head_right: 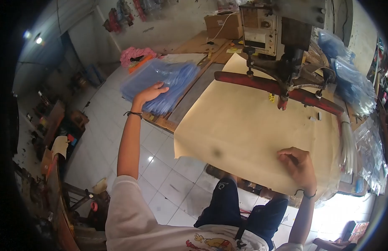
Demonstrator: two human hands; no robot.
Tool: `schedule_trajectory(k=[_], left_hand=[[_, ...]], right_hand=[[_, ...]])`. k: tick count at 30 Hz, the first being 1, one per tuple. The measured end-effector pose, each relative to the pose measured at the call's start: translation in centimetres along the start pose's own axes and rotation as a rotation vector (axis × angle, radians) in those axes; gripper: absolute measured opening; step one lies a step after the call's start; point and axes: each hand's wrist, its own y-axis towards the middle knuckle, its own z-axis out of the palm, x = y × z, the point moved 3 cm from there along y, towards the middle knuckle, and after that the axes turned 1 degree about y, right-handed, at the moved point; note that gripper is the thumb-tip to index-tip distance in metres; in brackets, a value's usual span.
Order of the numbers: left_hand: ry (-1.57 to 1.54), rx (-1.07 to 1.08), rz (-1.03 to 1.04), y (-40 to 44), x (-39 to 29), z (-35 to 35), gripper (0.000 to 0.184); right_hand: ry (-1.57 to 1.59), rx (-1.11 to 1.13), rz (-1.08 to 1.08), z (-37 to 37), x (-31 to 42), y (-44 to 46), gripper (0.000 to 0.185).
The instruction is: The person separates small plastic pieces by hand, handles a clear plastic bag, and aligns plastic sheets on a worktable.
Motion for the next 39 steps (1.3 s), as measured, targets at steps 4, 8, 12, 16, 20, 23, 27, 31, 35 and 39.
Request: schedule_trajectory(k=[4, 8, 12, 16, 20, 23, 27, 31, 35, 39], left_hand=[[-0.082, 0.007, 0.060, 0.1, 0.4, -0.3, 0.083], [-0.087, -0.019, 0.144, 1.1, 1.3, 0.0, 0.068], [-0.035, -0.311, 0.220, 0.5, 1.1, 0.1, 0.052], [-0.274, -0.486, 0.246, 1.9, 3.4, 0.3, 0.045], [-0.487, -0.719, 0.187, 3.2, 6.4, 0.7, 0.043], [-0.941, -0.797, 0.131, 1.3, 5.3, 0.2, 0.041], [-1.250, -0.965, 0.213, -1.2, 4.9, -0.8, 0.034], [-0.535, -1.216, 0.282, -4.6, 2.9, -3.0, 0.027], [0.006, -1.139, 0.473, -8.6, -1.0, -4.1, 0.024], [0.371, -0.672, 0.332, -7.3, 2.0, -2.6, 0.019]], right_hand=[[-0.021, -0.002, -0.057, 0.0, -0.4, 0.0, 0.012], [-0.007, -0.021, -0.063, 0.1, 0.4, -0.2, 0.011], [-0.023, -0.027, -0.089, 0.0, 0.1, -0.4, 0.012], [-0.017, -0.024, -0.084, 0.0, 0.1, -0.5, 0.013], [-0.052, -0.023, -0.137, 0.0, 0.4, -0.4, 0.013], [-0.056, -0.029, -0.160, -0.1, 0.5, -0.5, 0.012], [-0.046, -0.023, -0.130, -0.2, 0.4, -0.9, 0.013], [-0.077, -0.013, -0.180, -0.5, 0.6, -0.8, 0.013], [-0.066, -0.008, -0.161, -0.6, 1.0, -0.8, 0.013], [-0.069, -0.012, -0.151, -0.4, 0.9, -1.0, 0.013]])
